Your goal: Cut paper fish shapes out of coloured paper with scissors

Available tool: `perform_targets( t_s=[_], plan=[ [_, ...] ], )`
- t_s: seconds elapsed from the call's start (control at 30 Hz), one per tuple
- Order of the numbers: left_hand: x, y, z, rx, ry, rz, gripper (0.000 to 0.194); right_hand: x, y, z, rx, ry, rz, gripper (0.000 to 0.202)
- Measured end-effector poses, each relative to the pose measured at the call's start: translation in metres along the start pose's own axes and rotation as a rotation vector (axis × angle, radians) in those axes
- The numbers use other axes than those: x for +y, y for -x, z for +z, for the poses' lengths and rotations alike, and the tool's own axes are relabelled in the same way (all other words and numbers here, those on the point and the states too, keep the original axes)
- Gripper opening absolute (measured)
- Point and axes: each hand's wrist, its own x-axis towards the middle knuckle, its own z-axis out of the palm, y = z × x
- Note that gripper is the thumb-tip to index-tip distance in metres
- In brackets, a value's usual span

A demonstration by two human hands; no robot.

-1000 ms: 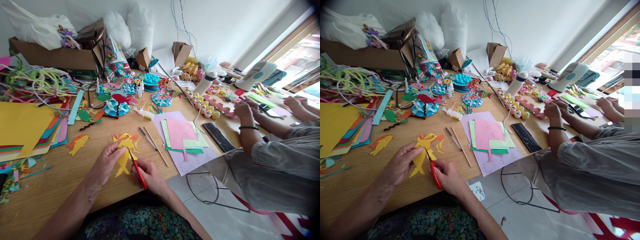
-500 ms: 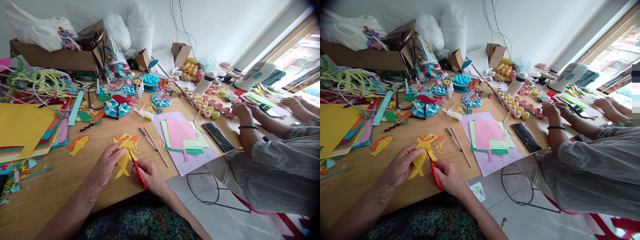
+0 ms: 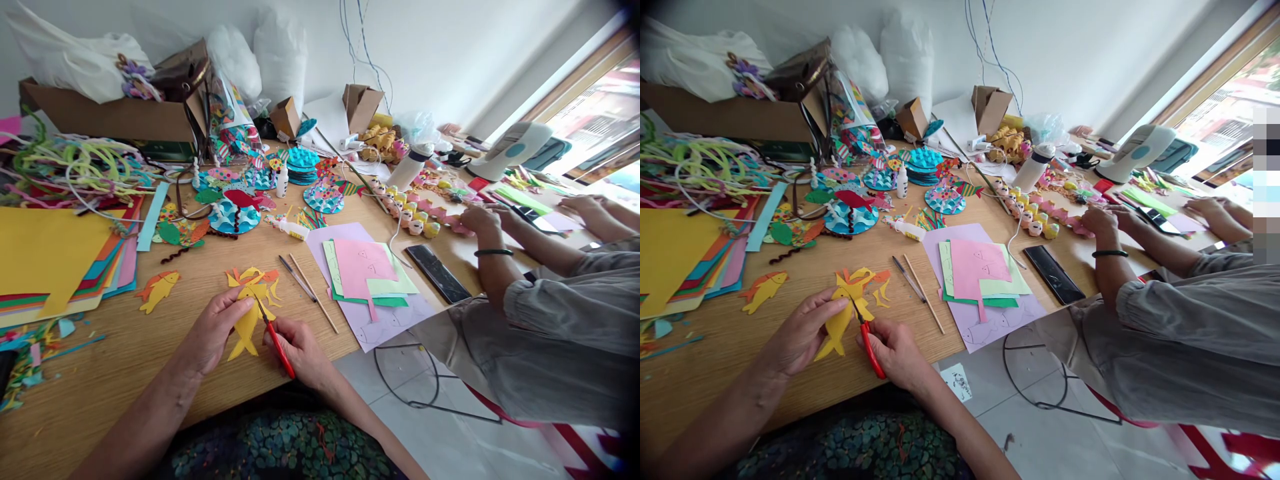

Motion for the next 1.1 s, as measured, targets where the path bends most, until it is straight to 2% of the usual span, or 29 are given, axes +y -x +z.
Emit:
perform_targets(
  t_s=[0.33, 0.67, 1.1],
  plan=[
    [-0.007, -0.002, -0.004, 0.015, 0.015, 0.02, 0.022, 0.0, -0.001, 0.001, 0.006, -0.029, 0.006, 0.049],
    [-0.01, -0.003, -0.002, 0.024, 0.024, 0.065, 0.016, 0.003, 0.0, 0.0, -0.003, 0.009, 0.005, 0.047],
    [-0.011, -0.005, -0.005, -0.002, 0.027, 0.031, 0.021, 0.004, 0.001, 0.0, 0.007, 0.007, 0.005, 0.049]
  ],
)
